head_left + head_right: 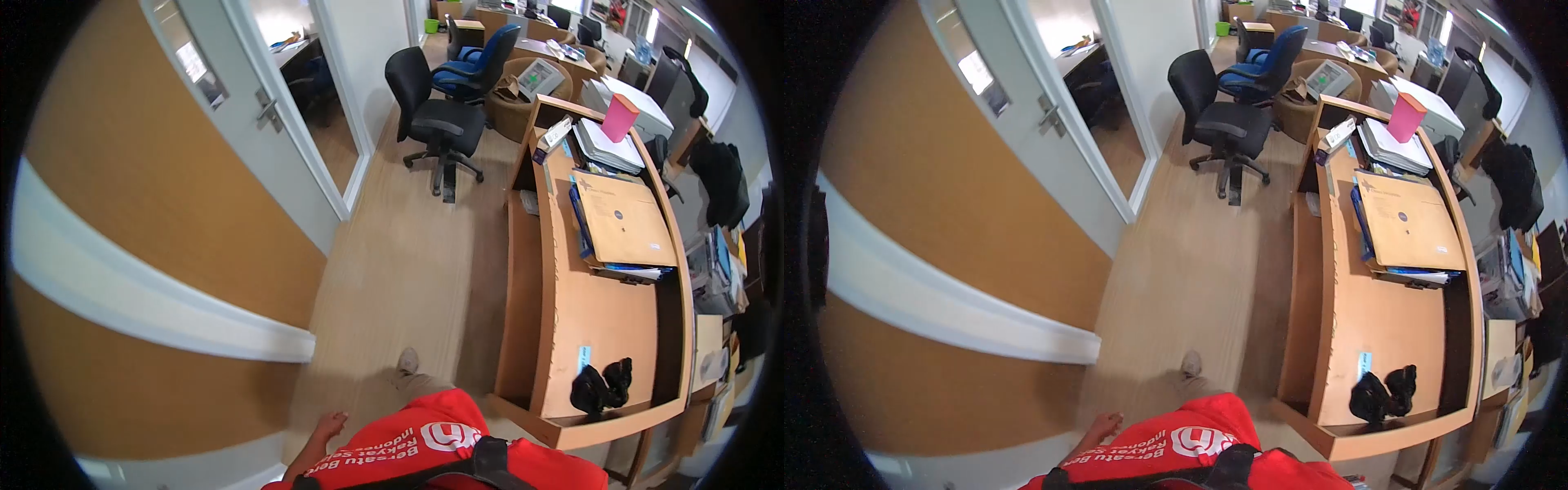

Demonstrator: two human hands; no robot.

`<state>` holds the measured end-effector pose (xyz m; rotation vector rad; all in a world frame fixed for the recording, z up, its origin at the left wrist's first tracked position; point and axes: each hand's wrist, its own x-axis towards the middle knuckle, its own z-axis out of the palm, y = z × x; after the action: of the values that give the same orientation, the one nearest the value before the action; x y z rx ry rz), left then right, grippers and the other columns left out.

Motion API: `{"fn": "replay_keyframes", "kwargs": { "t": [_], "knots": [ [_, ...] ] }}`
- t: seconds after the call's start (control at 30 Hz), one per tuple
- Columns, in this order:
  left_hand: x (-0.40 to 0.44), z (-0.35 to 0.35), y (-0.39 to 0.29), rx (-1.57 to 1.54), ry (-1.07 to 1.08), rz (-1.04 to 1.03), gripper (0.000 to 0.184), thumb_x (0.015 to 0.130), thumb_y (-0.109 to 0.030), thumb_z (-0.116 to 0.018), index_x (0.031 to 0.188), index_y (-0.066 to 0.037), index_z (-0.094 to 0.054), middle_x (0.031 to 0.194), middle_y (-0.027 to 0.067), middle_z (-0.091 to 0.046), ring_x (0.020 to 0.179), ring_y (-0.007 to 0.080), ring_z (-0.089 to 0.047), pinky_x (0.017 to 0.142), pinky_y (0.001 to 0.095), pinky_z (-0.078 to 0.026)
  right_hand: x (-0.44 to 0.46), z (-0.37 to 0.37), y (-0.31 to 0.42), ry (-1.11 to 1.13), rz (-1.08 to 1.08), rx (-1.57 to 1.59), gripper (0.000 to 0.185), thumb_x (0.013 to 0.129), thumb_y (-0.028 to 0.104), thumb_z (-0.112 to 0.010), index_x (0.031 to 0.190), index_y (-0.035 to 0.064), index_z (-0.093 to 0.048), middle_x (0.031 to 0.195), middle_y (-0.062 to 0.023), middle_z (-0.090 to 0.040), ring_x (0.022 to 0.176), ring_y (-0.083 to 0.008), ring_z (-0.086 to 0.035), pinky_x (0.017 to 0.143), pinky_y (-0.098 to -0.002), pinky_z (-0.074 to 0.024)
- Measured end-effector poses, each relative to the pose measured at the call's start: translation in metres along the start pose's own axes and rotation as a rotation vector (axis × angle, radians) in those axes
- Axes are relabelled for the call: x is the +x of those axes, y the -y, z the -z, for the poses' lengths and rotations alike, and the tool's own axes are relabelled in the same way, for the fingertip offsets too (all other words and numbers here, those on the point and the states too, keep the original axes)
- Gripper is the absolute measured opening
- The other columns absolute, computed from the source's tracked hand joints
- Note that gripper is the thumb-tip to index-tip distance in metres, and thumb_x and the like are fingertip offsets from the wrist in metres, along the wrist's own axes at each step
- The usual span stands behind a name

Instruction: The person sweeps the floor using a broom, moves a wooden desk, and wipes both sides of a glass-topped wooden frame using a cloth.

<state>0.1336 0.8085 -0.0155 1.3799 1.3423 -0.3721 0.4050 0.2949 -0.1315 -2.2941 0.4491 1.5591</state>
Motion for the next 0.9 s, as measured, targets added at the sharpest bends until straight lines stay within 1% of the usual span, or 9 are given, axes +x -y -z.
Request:
{"fn": "replay_keyframes", "kwargs": {
  "t": [0.07,0.17,0.27,0.37,0.57,0.63,0.73,0.83,0.9],
  "knots": [
    [0.009,0.04,-0.01,0.048,0.015,0.105,0.044,0.084,-0.039,-0.064,0.112,-0.005,-0.062,0.082,0.0042,-0.062,0.064,0.0139,-0.055,0.056,0.0295,-0.046,0.006,-0.011,0.073,0.082,0.108,-0.099,0.048,0.091,0.037,-0.047,0.121,0.0008,-0.055,0.104,-0.023,-0.062,0.093,-0.0342,-0.061,0.08,-0.0425,-0.0468],
    [0.085,0.107,-0.011,0.146,0.223,-0.069,0.041,0.085,-0.041,-0.061,0.108,-0.008,-0.062,0.084,0.004,-0.061,0.069,0.0137,-0.055,0.056,0.0306,-0.047,0.012,-0.002,0.181,0.066,0.305,-0.223,0.046,0.09,0.036,-0.051,0.12,0.0016,-0.056,0.1,-0.0221,-0.063,0.09,-0.0314,-0.062,0.077,-0.0402,-0.0478],
    [0.136,0.152,-0.051,0.075,-0.013,0.109,0.041,0.085,-0.042,-0.062,0.11,-0.009,-0.061,0.089,0.0037,-0.06,0.075,0.0142,-0.056,0.057,0.0328,-0.048,0.018,0.035,0.289,-0.105,0.457,-0.203,0.044,0.089,0.034,-0.054,0.119,0.0025,-0.058,0.096,-0.0212,-0.065,0.086,-0.0287,-0.064,0.074,-0.0378,-0.0488],
    [0.187,0.176,-0.119,-0.333,0.086,0.207,0.042,0.085,-0.041,-0.062,0.112,-0.009,-0.06,0.087,0.003,-0.061,0.073,0.0152,-0.056,0.057,0.0341,-0.048,0.009,0.088,0.375,-0.315,0.492,-0.017,0.042,0.088,0.033,-0.057,0.119,0.0034,-0.059,0.091,-0.0203,-0.067,0.082,-0.026,-0.065,0.072,-0.0354,-0.0498],
    [0.286,0.161,-0.295,0.046,0.16,0.095,0.039,0.087,-0.039,-0.06,0.111,-0.009,-0.06,0.091,0.0039,-0.063,0.07,0.0167,-0.057,0.061,0.0383,-0.049,0.021,0.144,0.466,-0.643,0.413,0.487,0.04,0.089,0.032,-0.057,0.109,-0.0025,-0.064,0.086,-0.0169,-0.067,0.078,-0.0234,-0.065,0.064,-0.0361,-0.0486],
    [0.328,0.171,-0.366,0.397,0.231,-0.296,0.039,0.088,-0.041,-0.058,0.107,-0.007,-0.063,0.088,0.0041,-0.064,0.07,0.0162,-0.057,0.061,0.0377,-0.049,-0.002,0.148,0.485,-0.606,0.325,0.528,0.04,0.09,0.031,-0.055,0.11,-0.0029,-0.062,0.087,-0.018,-0.067,0.078,-0.024,-0.065,0.064,-0.0358,-0.049],
    [0.388,0.168,-0.477,0.291,0.218,-0.019,0.041,0.089,-0.044,-0.055,0.098,-0.005,-0.065,0.078,0.0039,-0.063,0.068,0.0162,-0.057,0.057,0.0355,-0.047,0.054,0.117,0.468,-0.591,0.028,0.654,0.049,0.094,0.037,-0.05,0.125,-0.0011,-0.051,0.106,-0.0225,-0.061,0.085,-0.03,-0.064,0.069,-0.0406,-0.0504],
    [0.478,0.18,-0.573,0.234,0.38,-0.217,0.045,0.089,-0.048,-0.052,0.094,-0.004,-0.063,0.075,0.0052,-0.061,0.067,0.0176,-0.057,0.054,0.0347,-0.047,-0.03,0.111,0.531,-0.438,-0.152,1.241,0.058,0.095,0.047,-0.043,0.128,-0.0002,-0.049,0.108,-0.0247,-0.06,0.082,-0.0355,-0.064,0.064,-0.0457,-0.0529],
    [0.497,0.171,-0.668,0.464,0.286,-0.245,0.047,0.09,-0.049,-0.052,0.091,-0.002,-0.06,0.076,0.0059,-0.059,0.064,0.018,-0.056,0.051,0.0358,-0.048,-0.032,0.106,0.543,-0.425,-0.162,1.368,0.061,0.095,0.05,-0.04,0.129,0.0001,-0.047,0.109,-0.0246,-0.059,0.083,-0.0363,-0.064,0.066,-0.0466,-0.0529]
  ]
}}
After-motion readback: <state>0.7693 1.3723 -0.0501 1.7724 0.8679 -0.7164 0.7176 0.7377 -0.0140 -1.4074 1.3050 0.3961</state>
